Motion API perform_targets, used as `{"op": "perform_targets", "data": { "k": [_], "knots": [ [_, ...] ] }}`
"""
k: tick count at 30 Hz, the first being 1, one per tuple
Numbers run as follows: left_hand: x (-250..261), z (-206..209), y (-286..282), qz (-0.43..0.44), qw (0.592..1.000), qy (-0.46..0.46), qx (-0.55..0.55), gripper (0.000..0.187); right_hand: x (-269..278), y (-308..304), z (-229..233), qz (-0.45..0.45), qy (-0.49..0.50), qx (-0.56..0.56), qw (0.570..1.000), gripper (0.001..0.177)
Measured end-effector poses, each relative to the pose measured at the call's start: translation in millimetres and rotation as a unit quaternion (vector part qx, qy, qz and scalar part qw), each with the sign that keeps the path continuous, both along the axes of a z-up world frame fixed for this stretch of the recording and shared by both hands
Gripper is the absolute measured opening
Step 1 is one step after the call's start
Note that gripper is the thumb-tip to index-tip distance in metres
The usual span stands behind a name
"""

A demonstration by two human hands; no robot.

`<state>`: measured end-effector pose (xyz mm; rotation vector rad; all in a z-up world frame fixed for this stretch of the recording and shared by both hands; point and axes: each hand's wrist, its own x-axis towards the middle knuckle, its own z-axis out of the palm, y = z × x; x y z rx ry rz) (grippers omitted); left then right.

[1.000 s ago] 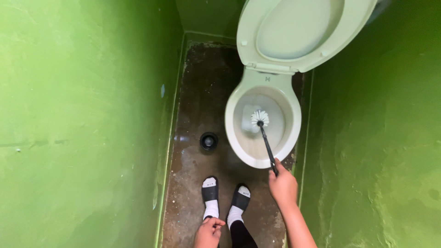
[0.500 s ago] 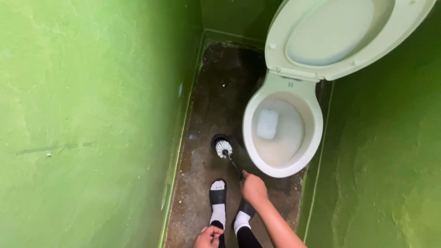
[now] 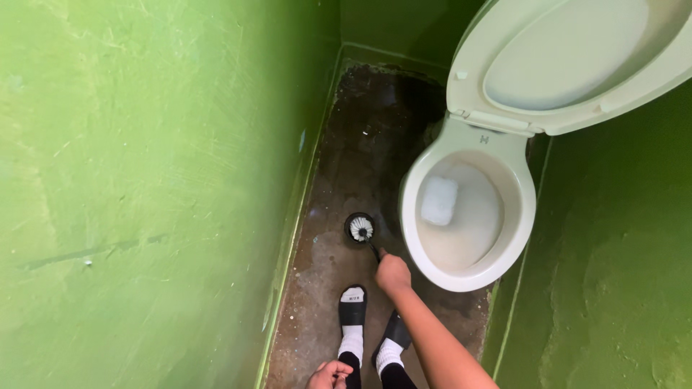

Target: The person scrubs the inside of a toilet bowl with a toilet brush, then wipes the toilet seat and lid with toilet paper. They flush the toilet, spray air freshener into the bowl, and open the cistern lid to place a red cleaning block inside before closing the lid.

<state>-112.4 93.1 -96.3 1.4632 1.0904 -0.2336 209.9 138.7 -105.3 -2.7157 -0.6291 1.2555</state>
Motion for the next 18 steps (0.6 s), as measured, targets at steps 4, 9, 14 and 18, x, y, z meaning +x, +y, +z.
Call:
{"op": "perform_targets", "data": {
  "k": [4, 9, 14, 18],
  "knots": [
    [0.3, -8.6, -2.6, -0.019, 1.000, -0.016, 0.001, 0.029, -1.6, 8.8, 13.3, -0.003, -0.056, 0.102, 0.993, 0.033],
    [-7.4, -22.4, -7.8, -0.016, 1.000, 0.003, -0.024, 0.028, -3.2, 17.3, -5.4, 0.051, -0.037, 0.151, 0.987, 0.032],
    [-9.2, -34.4, -3.4, -0.010, 1.000, -0.026, -0.004, 0.026, 1.1, 10.8, -49.4, 0.105, -0.032, 0.157, 0.981, 0.030],
    [-13.7, -34.3, 1.2, -0.039, 0.999, 0.001, -0.018, 0.027, -2.2, -27.6, -68.8, 0.129, -0.076, 0.179, 0.972, 0.025]
  ]
}}
